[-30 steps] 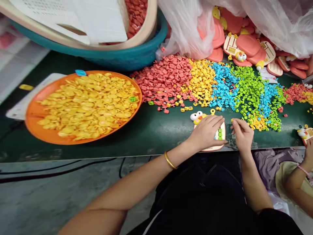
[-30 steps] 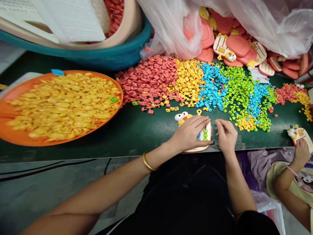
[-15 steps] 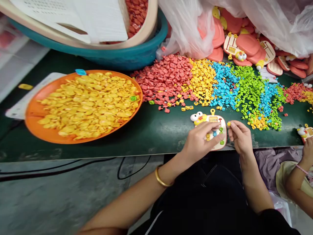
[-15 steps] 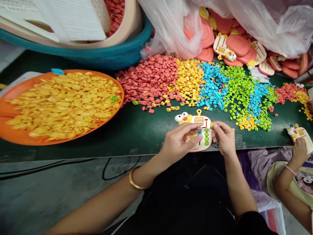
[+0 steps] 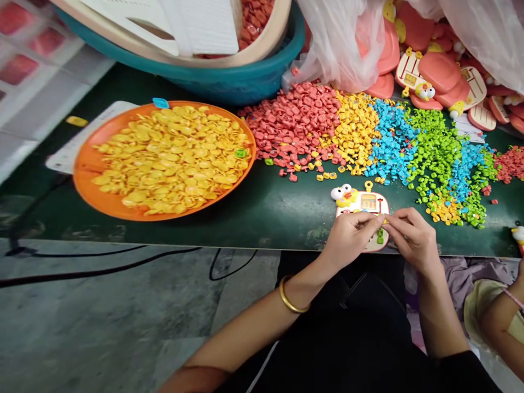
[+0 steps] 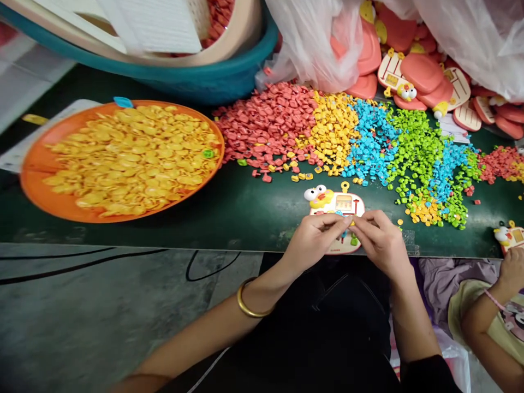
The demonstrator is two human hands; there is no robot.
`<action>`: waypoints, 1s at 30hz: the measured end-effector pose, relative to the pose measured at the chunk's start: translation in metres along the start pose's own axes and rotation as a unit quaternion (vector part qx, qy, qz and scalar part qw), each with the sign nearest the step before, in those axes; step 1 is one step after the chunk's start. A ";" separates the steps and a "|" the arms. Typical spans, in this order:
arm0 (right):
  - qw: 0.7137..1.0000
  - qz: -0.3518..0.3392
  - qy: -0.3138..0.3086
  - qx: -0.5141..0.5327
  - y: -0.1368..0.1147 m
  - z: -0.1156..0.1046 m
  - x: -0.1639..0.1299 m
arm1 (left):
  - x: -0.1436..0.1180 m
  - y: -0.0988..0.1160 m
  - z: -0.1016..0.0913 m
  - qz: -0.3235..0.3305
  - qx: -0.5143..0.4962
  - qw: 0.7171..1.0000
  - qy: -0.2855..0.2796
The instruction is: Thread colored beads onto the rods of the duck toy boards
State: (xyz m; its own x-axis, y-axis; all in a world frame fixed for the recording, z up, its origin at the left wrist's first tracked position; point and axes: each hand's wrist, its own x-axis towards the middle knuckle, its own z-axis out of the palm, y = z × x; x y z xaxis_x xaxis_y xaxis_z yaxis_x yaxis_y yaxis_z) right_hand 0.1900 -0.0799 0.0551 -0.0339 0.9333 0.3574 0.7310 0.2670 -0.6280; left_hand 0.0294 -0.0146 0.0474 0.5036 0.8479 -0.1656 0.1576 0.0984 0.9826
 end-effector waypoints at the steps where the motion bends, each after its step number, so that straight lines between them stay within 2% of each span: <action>1: 1.000 -0.015 -0.023 -0.007 0.003 -0.003 0.003 | 0.001 -0.001 -0.001 0.001 0.018 1.000 -0.008; 3: 0.998 -0.034 -0.042 -0.018 0.014 -0.004 0.010 | 0.001 -0.002 -0.004 0.026 0.066 0.997 -0.002; 4: 0.998 -0.037 -0.041 -0.023 0.020 -0.004 0.013 | 0.001 -0.004 -0.007 0.055 0.101 0.993 0.025; 5: 0.998 -0.036 -0.039 -0.028 0.028 -0.002 0.017 | 0.000 -0.007 -0.011 0.089 0.142 0.983 0.071; 7: 0.998 -0.027 -0.046 -0.039 0.044 0.003 0.024 | -0.002 -0.017 -0.020 0.143 0.234 0.942 0.192; 9: 0.996 -0.017 -0.076 -0.048 0.057 0.008 0.029 | -0.003 -0.032 -0.028 0.137 0.314 0.902 0.265; 11: 0.994 -0.009 -0.102 -0.049 0.064 0.013 0.032 | -0.002 -0.047 -0.034 0.106 0.361 0.890 0.258; 13: 0.993 0.002 -0.108 -0.040 0.066 0.016 0.033 | 0.000 -0.059 -0.036 0.094 0.373 0.894 0.231; 16: 0.993 0.041 -0.107 0.006 0.065 0.016 0.036 | 0.002 -0.067 -0.036 0.115 0.348 0.904 0.221; 18: 0.986 0.100 -0.107 0.076 0.066 0.013 0.042 | 0.002 -0.068 -0.036 0.140 0.300 0.919 0.215; 20: 0.956 0.190 -0.123 0.185 0.067 0.010 0.048 | 0.001 -0.068 -0.036 0.167 0.235 0.937 0.196; 23: 0.874 0.304 -0.172 0.338 0.064 0.009 0.055 | -0.004 -0.069 -0.034 0.218 0.167 0.947 0.168; 24: 0.858 0.320 -0.173 0.362 0.060 0.009 0.054 | -0.007 -0.070 -0.032 0.234 0.163 0.944 0.168; 25: 0.855 0.326 -0.160 0.369 0.056 0.010 0.051 | -0.010 -0.071 -0.029 0.251 0.169 0.937 0.173; 28: 0.890 0.315 -0.077 0.320 0.038 0.004 0.025 | -0.023 -0.071 -0.018 0.306 0.207 0.910 0.187; 30: 0.905 0.322 -0.047 0.273 0.027 -0.012 -0.011 | -0.030 -0.068 -0.011 0.338 0.162 0.917 0.137</action>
State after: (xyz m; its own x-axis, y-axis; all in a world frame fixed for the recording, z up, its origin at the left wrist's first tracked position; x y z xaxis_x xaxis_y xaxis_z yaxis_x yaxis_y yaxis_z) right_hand 0.2183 -0.0860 0.0418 0.2018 0.9473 -0.2486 0.1749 -0.2846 -0.9426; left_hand -0.0063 -0.0412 -0.0136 0.3548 0.7610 0.5431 0.1549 -0.6207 0.7686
